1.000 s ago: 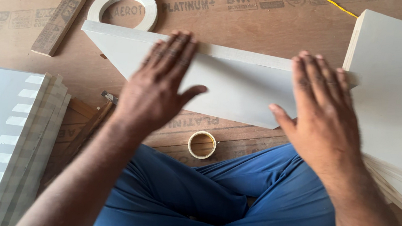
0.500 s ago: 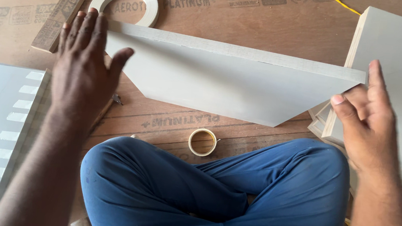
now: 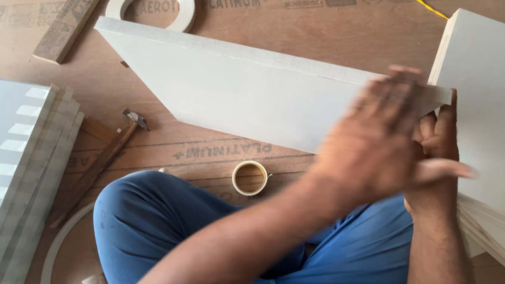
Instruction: The person applies glue to the edge of a white board using a brush, then attaches a wooden strip to the glued edge. They press the strip firmly along the board and then apply pieces of masking tape along the joint to secure it.
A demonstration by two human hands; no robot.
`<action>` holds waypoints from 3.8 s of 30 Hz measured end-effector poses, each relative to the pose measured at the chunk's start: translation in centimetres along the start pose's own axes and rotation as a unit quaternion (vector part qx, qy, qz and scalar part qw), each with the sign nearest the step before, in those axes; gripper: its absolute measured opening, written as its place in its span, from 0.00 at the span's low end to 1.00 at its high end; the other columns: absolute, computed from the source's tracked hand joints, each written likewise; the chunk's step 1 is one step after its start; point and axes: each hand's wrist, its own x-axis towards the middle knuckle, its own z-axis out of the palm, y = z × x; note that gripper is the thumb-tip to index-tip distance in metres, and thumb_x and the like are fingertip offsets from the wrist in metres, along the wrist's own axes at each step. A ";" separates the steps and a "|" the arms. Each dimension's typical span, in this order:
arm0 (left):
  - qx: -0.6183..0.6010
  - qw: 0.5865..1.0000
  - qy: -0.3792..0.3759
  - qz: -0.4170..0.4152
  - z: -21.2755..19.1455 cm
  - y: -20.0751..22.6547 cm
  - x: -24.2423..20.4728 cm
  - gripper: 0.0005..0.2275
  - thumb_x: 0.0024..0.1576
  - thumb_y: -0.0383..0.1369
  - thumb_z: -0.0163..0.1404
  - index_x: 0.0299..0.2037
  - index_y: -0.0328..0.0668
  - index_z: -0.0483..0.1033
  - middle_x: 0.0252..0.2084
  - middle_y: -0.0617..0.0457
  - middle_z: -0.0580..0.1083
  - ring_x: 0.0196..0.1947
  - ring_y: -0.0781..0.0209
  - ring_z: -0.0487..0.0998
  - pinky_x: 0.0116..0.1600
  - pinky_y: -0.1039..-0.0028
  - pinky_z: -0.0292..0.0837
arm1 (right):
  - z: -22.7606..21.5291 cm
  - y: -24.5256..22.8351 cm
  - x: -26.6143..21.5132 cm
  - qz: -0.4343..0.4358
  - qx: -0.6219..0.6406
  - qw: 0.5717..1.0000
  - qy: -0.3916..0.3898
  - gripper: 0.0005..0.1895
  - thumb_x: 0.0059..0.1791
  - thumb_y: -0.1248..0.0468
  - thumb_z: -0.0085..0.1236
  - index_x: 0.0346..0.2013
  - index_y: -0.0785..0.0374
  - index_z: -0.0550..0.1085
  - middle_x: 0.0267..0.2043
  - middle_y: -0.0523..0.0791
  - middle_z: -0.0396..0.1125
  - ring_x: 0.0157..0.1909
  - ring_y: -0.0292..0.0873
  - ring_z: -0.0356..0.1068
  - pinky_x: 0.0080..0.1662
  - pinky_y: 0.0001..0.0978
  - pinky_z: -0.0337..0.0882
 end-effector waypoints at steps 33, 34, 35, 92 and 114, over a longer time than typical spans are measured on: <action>-0.470 0.804 0.348 -0.104 -6.5 -9.5 -12.4 0.49 0.60 0.72 0.12 0.72 0.35 0.59 0.71 0.37 0.68 0.74 0.44 0.68 0.81 0.54 0.63 | 19.0 -8.7 -7.7 -0.099 0.160 0.978 -0.088 0.50 0.47 0.24 0.46 0.61 0.66 0.59 0.59 0.55 0.60 0.61 0.50 0.67 0.61 0.44 0.73; -0.450 0.807 0.365 -0.117 -6.6 -9.9 -12.6 0.49 0.60 0.72 0.11 0.73 0.36 0.59 0.72 0.37 0.68 0.74 0.44 0.68 0.81 0.55 0.64 | 19.4 -9.5 -7.9 -0.107 0.148 0.977 -0.111 0.51 0.48 0.23 0.46 0.62 0.65 0.58 0.62 0.56 0.56 0.65 0.51 0.63 0.65 0.46 0.69; -0.445 0.806 0.372 -0.120 -6.7 -10.1 -12.7 0.49 0.60 0.72 0.11 0.73 0.36 0.58 0.74 0.37 0.66 0.76 0.44 0.66 0.82 0.54 0.60 | 19.8 -10.2 -7.6 -0.119 0.136 0.974 -0.133 0.51 0.48 0.23 0.45 0.63 0.64 0.56 0.66 0.57 0.52 0.70 0.53 0.59 0.68 0.48 0.66; -0.155 0.959 0.226 -0.069 -8.4 -32.7 -17.6 0.08 0.65 0.24 0.58 0.53 0.38 0.82 0.60 0.46 0.77 0.60 0.51 0.79 0.61 0.64 0.73 | 16.1 -7.3 8.3 -0.244 -0.433 0.855 -0.147 0.20 0.54 0.52 0.65 0.54 0.62 0.79 0.48 0.49 0.77 0.42 0.48 0.78 0.46 0.41 0.77; -0.194 0.957 0.196 -0.086 -9.0 -32.9 -17.8 0.05 0.65 0.23 0.56 0.50 0.37 0.80 0.52 0.51 0.80 0.55 0.59 0.82 0.61 0.68 0.75 | 18.7 -6.1 9.2 -0.257 -0.457 0.844 -0.114 0.22 0.53 0.45 0.67 0.47 0.60 0.82 0.34 0.46 0.77 0.30 0.43 0.76 0.31 0.36 0.74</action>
